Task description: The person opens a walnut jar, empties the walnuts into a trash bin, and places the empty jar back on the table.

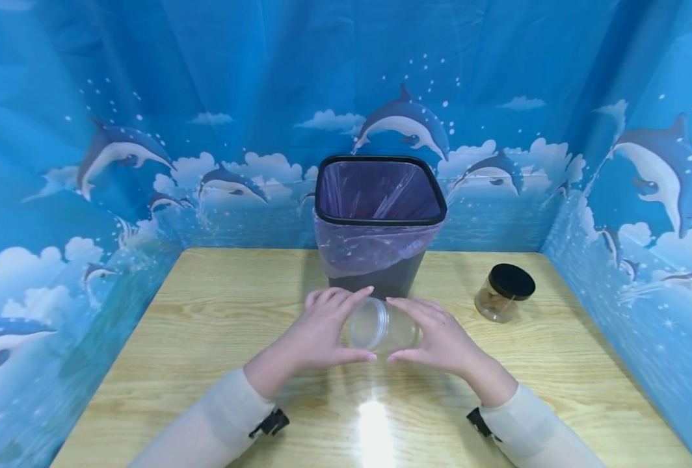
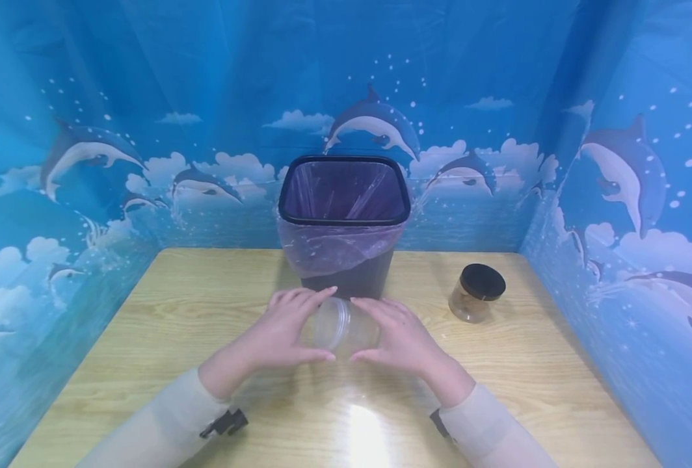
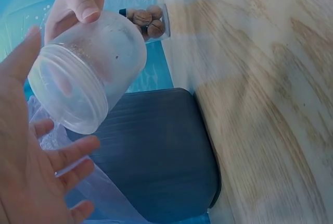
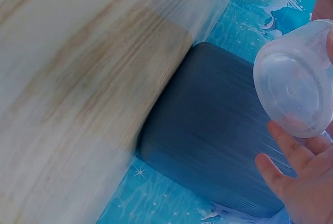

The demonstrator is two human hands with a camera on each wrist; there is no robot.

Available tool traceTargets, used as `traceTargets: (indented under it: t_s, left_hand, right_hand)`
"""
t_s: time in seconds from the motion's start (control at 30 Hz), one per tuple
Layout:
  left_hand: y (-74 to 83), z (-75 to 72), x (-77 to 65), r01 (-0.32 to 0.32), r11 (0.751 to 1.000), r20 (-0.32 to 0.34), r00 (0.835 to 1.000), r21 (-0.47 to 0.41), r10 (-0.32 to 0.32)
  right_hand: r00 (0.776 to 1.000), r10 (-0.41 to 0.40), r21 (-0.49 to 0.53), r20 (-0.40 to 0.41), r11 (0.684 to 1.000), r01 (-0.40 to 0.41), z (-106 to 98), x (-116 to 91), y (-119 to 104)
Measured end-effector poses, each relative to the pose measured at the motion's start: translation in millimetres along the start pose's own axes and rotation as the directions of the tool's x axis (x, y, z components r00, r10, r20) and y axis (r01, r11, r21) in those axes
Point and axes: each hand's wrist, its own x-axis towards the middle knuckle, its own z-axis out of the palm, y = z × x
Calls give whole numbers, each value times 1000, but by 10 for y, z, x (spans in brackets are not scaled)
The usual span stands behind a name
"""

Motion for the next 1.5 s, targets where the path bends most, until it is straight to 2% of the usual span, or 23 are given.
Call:
traceTargets:
  t_s: [0.17,0.27,0.53,0.97,1.23,1.33,1.5]
  left_hand:
    - [40,5,2,79,996,-14,997,36,-79]
    - [61,3,5,119,993,-16,993,26,-119]
    - [90,39,3,174,985,-28,984,9,-174]
    - [91,90,0,154,988,-35,987,10,-154]
    - [64,83,5,151,988,3,988,-7,-151]
    - [47,66,3,122,992,21,992,4,-122]
    - [18,26,-3,31,999,30,999,12,-31]
  right_hand:
    - [1000,-2,-8,8,1000,2,-6,-4,-6]
    - [1000,-3,-9,7,1000,3,-5,-3,-7]
    - [1000,-20,-8,-1,1000,20,12,-1,-13]
    - [999,-31,-7,-10,999,31,19,-3,-20]
    - [1000,-12,-11,3,1000,12,24,-7,-13]
    - [1000,-5,-10,11,1000,5,17,-8,-20]
    - [1000,-7,-10,16,1000,7,13,-5,-23]
